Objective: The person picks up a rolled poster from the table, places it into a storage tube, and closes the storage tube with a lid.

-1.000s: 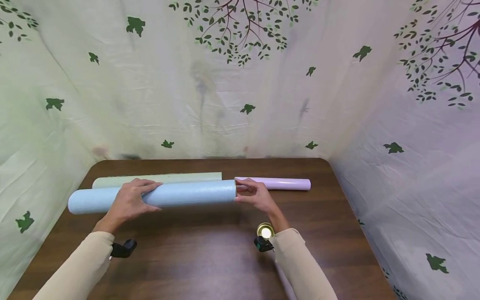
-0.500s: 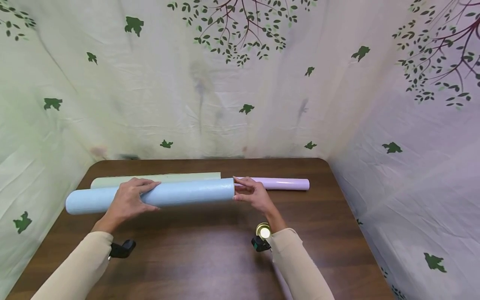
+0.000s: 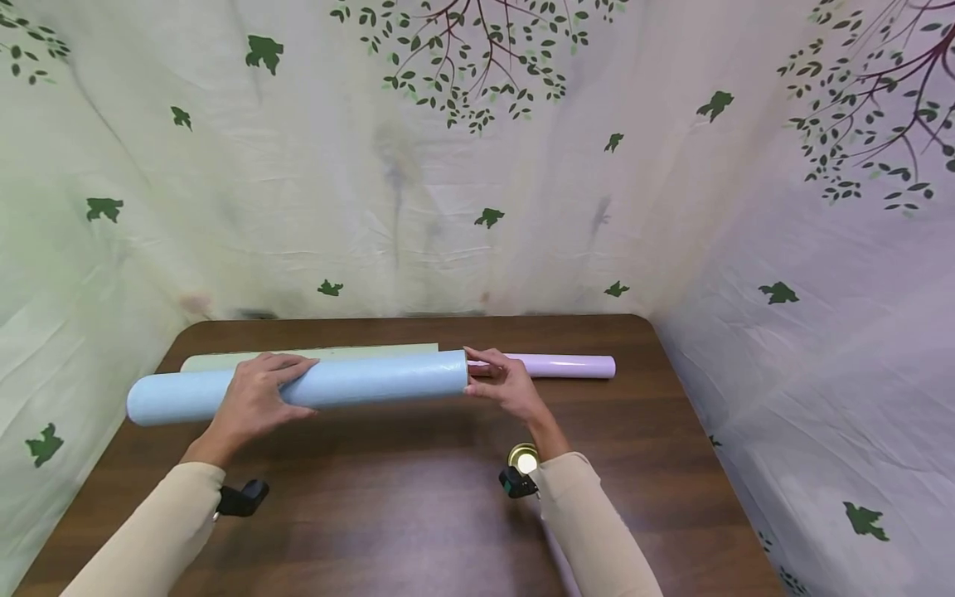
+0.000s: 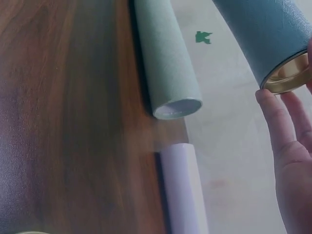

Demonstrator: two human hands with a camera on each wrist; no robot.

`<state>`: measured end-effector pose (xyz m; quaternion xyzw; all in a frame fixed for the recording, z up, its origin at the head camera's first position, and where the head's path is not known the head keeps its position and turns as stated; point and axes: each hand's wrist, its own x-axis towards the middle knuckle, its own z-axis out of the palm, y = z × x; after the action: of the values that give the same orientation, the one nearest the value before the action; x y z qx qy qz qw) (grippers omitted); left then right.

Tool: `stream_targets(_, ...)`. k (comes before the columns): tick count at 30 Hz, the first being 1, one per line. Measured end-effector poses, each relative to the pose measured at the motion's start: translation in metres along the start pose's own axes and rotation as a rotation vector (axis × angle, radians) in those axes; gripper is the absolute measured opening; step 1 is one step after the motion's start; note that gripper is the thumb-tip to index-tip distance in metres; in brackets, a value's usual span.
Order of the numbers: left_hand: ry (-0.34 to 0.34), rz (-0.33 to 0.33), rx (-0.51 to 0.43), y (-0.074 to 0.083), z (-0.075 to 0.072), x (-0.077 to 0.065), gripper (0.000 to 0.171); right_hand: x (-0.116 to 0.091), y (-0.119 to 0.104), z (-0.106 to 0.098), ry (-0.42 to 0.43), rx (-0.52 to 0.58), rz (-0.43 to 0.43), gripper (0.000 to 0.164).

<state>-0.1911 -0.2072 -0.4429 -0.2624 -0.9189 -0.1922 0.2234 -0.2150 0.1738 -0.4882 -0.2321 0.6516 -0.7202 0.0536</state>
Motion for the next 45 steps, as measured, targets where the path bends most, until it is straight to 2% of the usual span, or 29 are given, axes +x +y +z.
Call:
stream_targets(4, -0.004, 0.008, 0.000, 0.001, 0.001, 0.001, 0.074, -0.002, -0.003, -0.003, -0.007, 0.023, 0.045, 0.065)
stream_targets(8, -0.040, -0.004, -0.003, 0.002, 0.003, 0.001, 0.073, -0.004, -0.006, -0.008, -0.010, 0.032, 0.084, 0.064)
stream_targets(17, -0.093, -0.048, 0.005, 0.005, 0.002, 0.001, 0.072, -0.004, -0.011, -0.012, -0.033, 0.027, 0.109, 0.064)
stream_targets(22, -0.108, -0.060, 0.015, 0.007, 0.001, 0.001, 0.073, -0.002, -0.015, -0.011, -0.025, -0.017, 0.150, 0.065)
stream_targets(28, -0.119, -0.062, 0.024, 0.009, 0.001, 0.001, 0.073, -0.001, -0.023, -0.011, -0.056, -0.101, 0.161, 0.064)
stream_targets(34, -0.134, -0.052, 0.042, 0.010, 0.002, 0.001, 0.073, 0.000, -0.030, -0.004, -0.081, -0.228, 0.169, 0.064)
stream_targets(45, -0.154, -0.056, 0.041, 0.011, -0.002, 0.005, 0.074, 0.014, -0.041, 0.013, -0.130, -0.696, 0.041, 0.064)
